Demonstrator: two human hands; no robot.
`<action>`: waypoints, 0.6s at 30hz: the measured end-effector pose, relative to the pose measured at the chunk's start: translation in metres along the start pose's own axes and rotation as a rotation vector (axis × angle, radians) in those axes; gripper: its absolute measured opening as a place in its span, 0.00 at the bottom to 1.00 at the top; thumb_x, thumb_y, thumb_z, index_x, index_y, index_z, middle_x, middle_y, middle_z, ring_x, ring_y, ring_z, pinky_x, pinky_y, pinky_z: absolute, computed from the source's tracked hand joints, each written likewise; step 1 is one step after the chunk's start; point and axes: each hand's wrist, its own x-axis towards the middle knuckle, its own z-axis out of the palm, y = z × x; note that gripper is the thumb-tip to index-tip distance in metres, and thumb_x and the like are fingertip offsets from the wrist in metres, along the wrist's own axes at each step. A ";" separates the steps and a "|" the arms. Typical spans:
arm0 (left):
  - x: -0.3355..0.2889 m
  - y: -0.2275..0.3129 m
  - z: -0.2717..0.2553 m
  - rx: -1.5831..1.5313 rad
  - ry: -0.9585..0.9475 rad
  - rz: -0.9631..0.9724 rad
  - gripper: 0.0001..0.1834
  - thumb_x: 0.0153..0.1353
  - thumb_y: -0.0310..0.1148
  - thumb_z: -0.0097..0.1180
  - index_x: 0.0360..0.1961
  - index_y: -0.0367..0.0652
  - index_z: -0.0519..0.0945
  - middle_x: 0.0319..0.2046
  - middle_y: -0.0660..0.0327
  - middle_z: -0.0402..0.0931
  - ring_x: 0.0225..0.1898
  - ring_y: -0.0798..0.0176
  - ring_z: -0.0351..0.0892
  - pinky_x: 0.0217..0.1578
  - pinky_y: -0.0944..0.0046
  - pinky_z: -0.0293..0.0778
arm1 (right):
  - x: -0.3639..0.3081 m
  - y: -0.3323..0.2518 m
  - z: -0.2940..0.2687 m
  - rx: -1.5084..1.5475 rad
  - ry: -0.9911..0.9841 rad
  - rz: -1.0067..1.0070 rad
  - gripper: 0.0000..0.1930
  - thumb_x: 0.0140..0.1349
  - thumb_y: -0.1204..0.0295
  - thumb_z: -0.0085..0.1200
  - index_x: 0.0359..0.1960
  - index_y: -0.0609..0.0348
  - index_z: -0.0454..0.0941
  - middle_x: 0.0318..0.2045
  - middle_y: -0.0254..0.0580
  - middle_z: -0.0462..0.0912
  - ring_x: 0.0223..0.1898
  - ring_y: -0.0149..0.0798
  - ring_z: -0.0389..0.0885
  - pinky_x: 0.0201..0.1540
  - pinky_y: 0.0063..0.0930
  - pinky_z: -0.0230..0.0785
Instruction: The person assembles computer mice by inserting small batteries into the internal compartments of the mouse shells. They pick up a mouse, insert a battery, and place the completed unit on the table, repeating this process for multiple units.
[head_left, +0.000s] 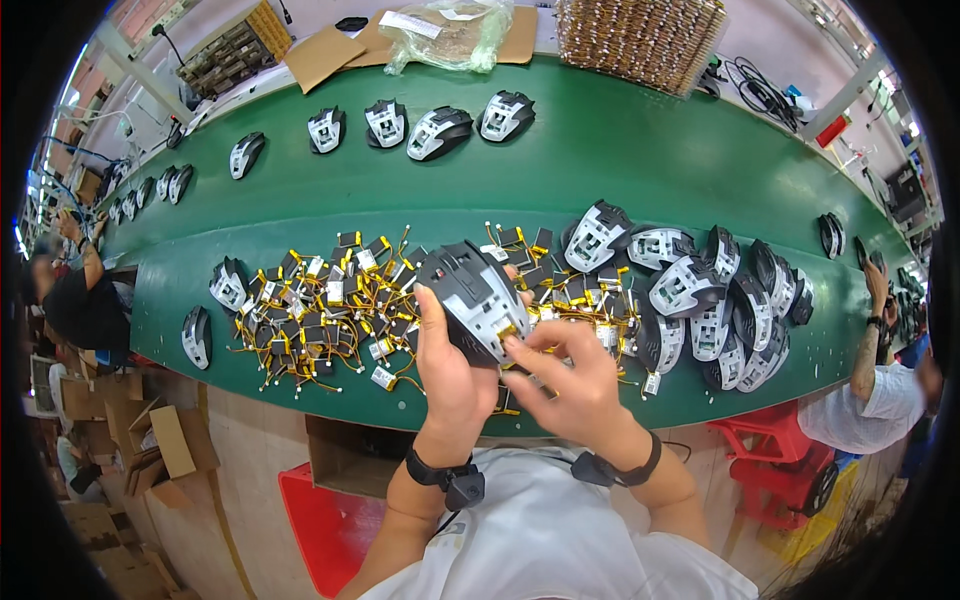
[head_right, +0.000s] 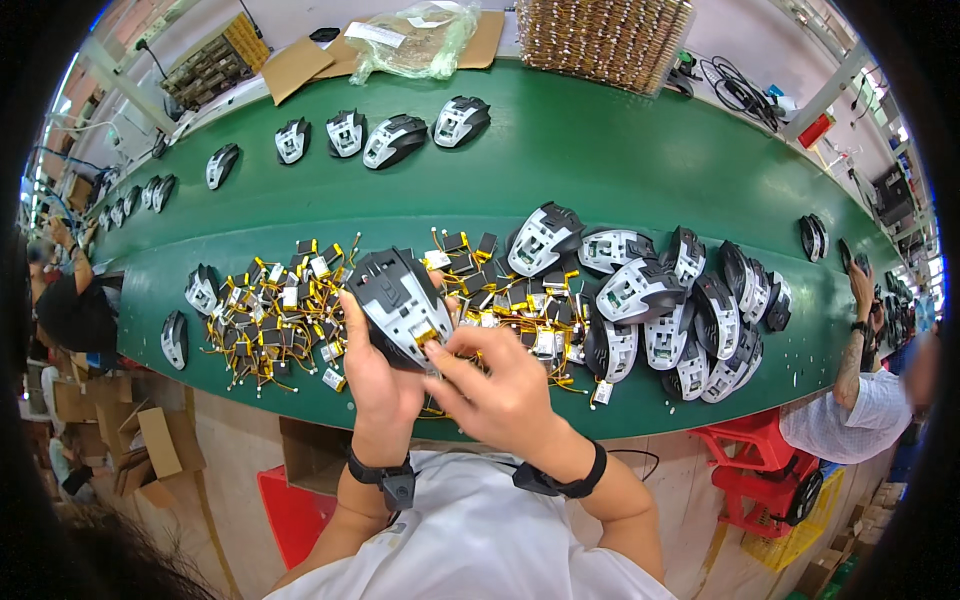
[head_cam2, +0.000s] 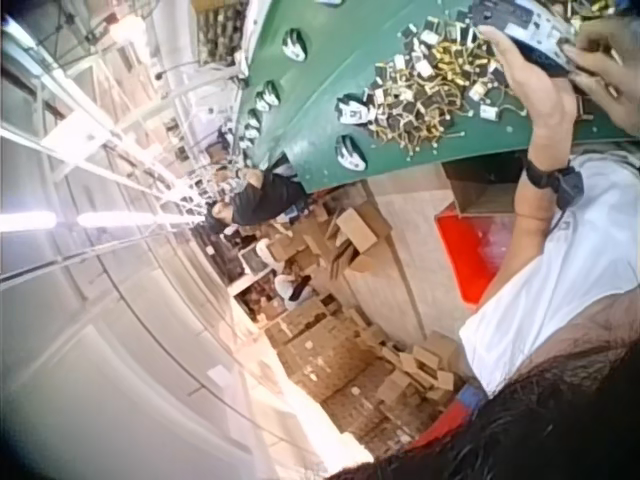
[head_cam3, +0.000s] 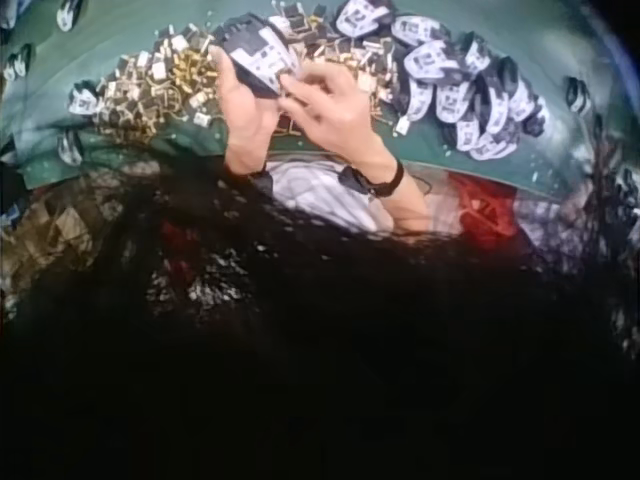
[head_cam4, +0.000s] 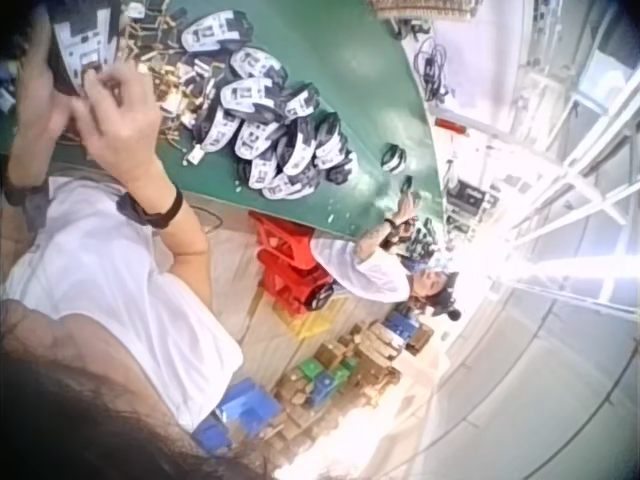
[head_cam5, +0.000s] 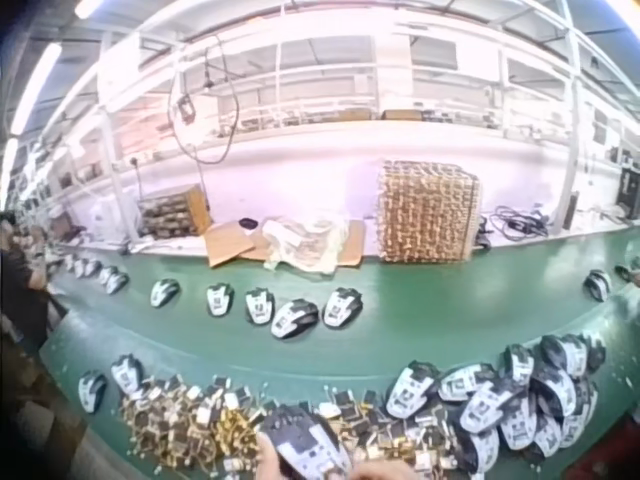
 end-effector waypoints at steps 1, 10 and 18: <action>0.003 0.004 -0.002 -0.011 0.008 -0.007 0.38 0.73 0.62 0.26 0.60 0.39 0.70 0.50 0.50 0.79 0.46 0.49 0.81 0.48 0.52 0.79 | 0.000 -0.006 -0.003 -0.076 -0.045 -0.024 0.19 0.48 0.74 0.69 0.45 0.60 0.83 0.38 0.38 0.77 0.34 0.40 0.77 0.33 0.32 0.73; -0.001 0.001 -0.002 -0.029 -0.042 -0.097 0.38 0.73 0.63 0.25 0.62 0.41 0.69 0.52 0.48 0.78 0.48 0.48 0.81 0.50 0.50 0.79 | 0.012 0.021 -0.025 0.291 -0.264 0.071 0.19 0.53 0.77 0.65 0.49 0.54 0.84 0.37 0.40 0.74 0.37 0.40 0.76 0.39 0.30 0.74; -0.006 0.001 0.003 0.000 -0.095 -0.054 0.37 0.73 0.61 0.27 0.63 0.39 0.68 0.55 0.48 0.76 0.50 0.51 0.81 0.52 0.51 0.77 | 0.004 0.022 -0.012 0.540 -0.075 0.374 0.09 0.51 0.77 0.70 0.35 0.56 0.87 0.34 0.36 0.77 0.33 0.30 0.76 0.33 0.22 0.73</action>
